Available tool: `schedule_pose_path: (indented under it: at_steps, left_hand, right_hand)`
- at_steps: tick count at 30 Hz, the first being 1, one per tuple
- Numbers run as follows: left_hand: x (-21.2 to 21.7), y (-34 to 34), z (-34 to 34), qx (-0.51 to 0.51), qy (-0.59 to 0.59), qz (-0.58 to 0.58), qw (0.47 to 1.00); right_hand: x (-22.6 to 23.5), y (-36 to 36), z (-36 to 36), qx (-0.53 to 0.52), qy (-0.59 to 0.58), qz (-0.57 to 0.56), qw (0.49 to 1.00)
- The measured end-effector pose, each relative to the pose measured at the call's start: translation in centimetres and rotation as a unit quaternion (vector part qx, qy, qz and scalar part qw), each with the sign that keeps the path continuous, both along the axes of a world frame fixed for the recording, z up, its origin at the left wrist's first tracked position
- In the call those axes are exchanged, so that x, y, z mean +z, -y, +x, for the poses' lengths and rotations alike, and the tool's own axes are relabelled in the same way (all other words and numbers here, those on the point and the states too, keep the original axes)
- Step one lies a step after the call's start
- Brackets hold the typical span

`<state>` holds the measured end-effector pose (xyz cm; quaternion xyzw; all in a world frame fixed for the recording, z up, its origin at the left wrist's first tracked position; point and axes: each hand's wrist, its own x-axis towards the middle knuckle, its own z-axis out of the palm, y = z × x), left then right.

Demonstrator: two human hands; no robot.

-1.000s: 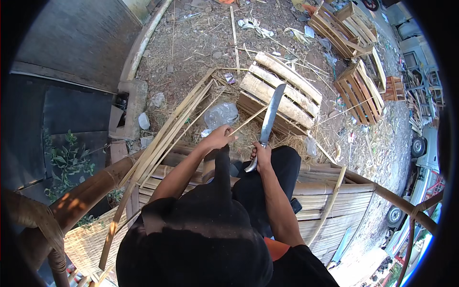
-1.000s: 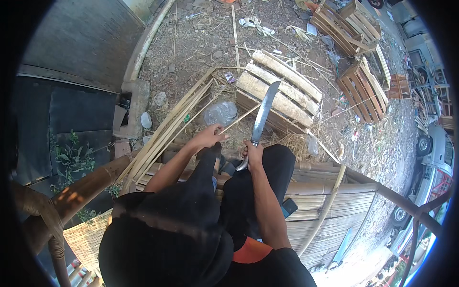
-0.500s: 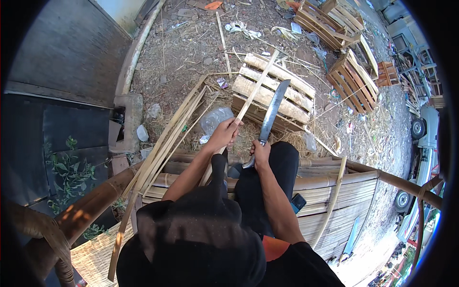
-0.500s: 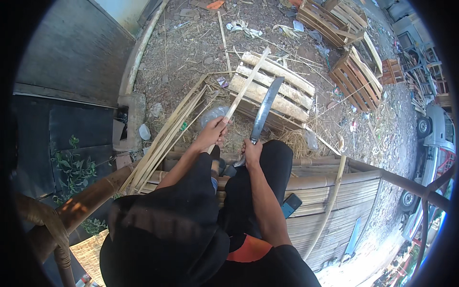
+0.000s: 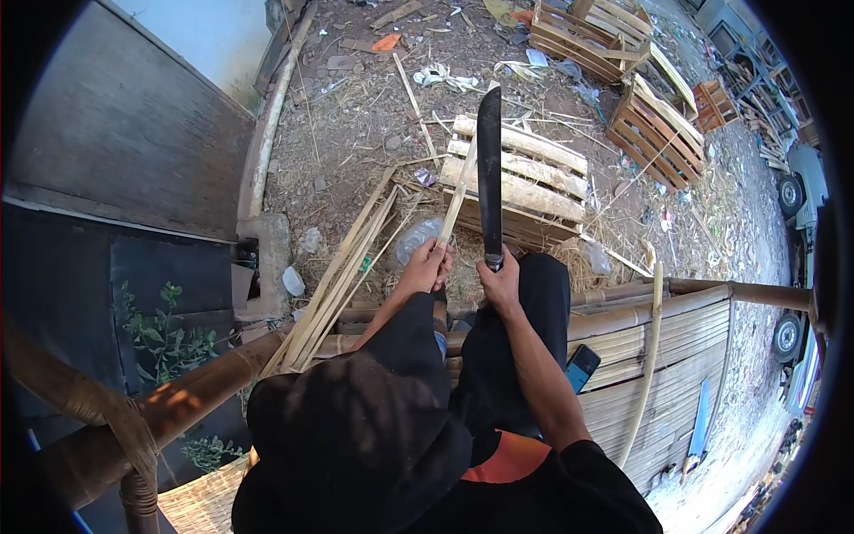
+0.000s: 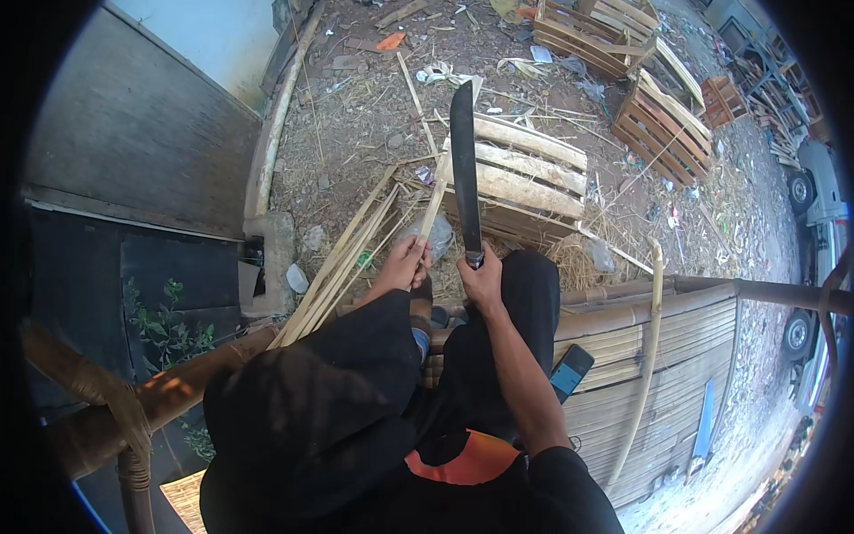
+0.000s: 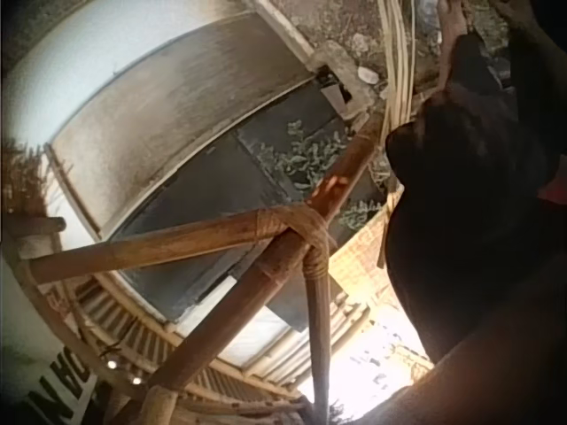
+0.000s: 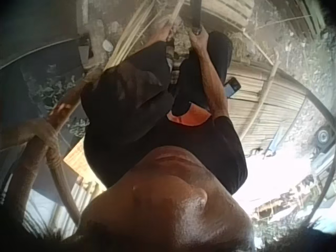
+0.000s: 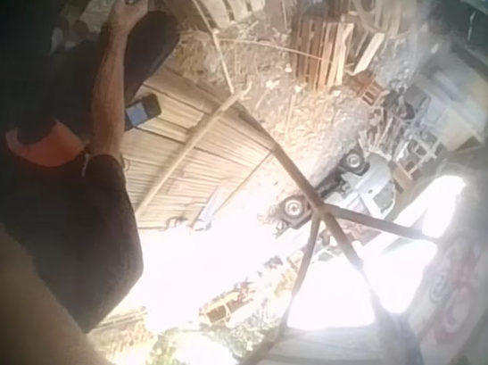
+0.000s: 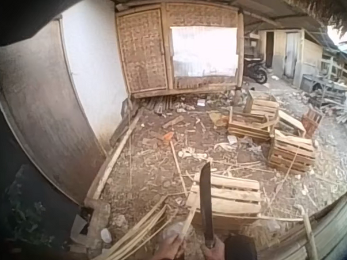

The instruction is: The person thins bamboo strips by pulling them across the blade of a large knife while seated on a bamboo platform.

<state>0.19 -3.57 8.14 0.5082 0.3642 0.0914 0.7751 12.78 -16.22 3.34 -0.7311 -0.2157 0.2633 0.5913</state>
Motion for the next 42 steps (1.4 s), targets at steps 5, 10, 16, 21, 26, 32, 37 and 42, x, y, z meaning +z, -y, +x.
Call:
schedule_pose_path:
  at_steps: [5, 10, 16, 21, 26, 32, 37, 42]
  left_hand:
    - [-3.2, 3.0, -2.4, 0.019, -0.115, -0.043, 0.992]
    - [-6.2, 3.4, -5.0, 0.037, -0.066, -0.039, 0.996]
    - [-2.6, 3.4, -2.3, -0.043, -0.065, 0.032, 0.996]
    - [-1.3, 3.3, -0.6, -0.09, -0.064, 0.018, 0.994]
    - [-2.0, 2.9, -1.6, -0.146, -0.087, -0.034, 0.985]
    - [-3.0, 3.4, -3.3, -0.17, -0.048, -0.01, 0.984]
    - [-3.8, 3.4, -3.4, -0.149, -0.044, 0.062, 0.986]
    - [-2.3, 3.1, -2.6, -0.07, -0.064, 0.026, 0.995]
  right_hand:
    - [0.3, 0.2, -0.3, -0.019, 0.047, -0.007, 0.999]
    - [2.4, 0.2, -0.5, 0.004, 0.022, -0.061, 0.998]
    - [2.0, -0.8, -1.4, 0.034, -0.085, 0.058, 0.994]
    - [1.5, -0.7, -0.4, -0.013, -0.188, 0.101, 0.977]
    - [2.2, -1.6, 2.8, -0.073, -0.189, 0.123, 0.972]
    - [4.0, -1.7, 8.9, -0.06, -0.089, 0.071, 0.992]
    - [6.1, -0.9, 9.9, 0.028, 0.048, -0.046, 0.997]
    - [7.2, 1.3, 7.0, 0.164, 0.255, -0.203, 0.931]
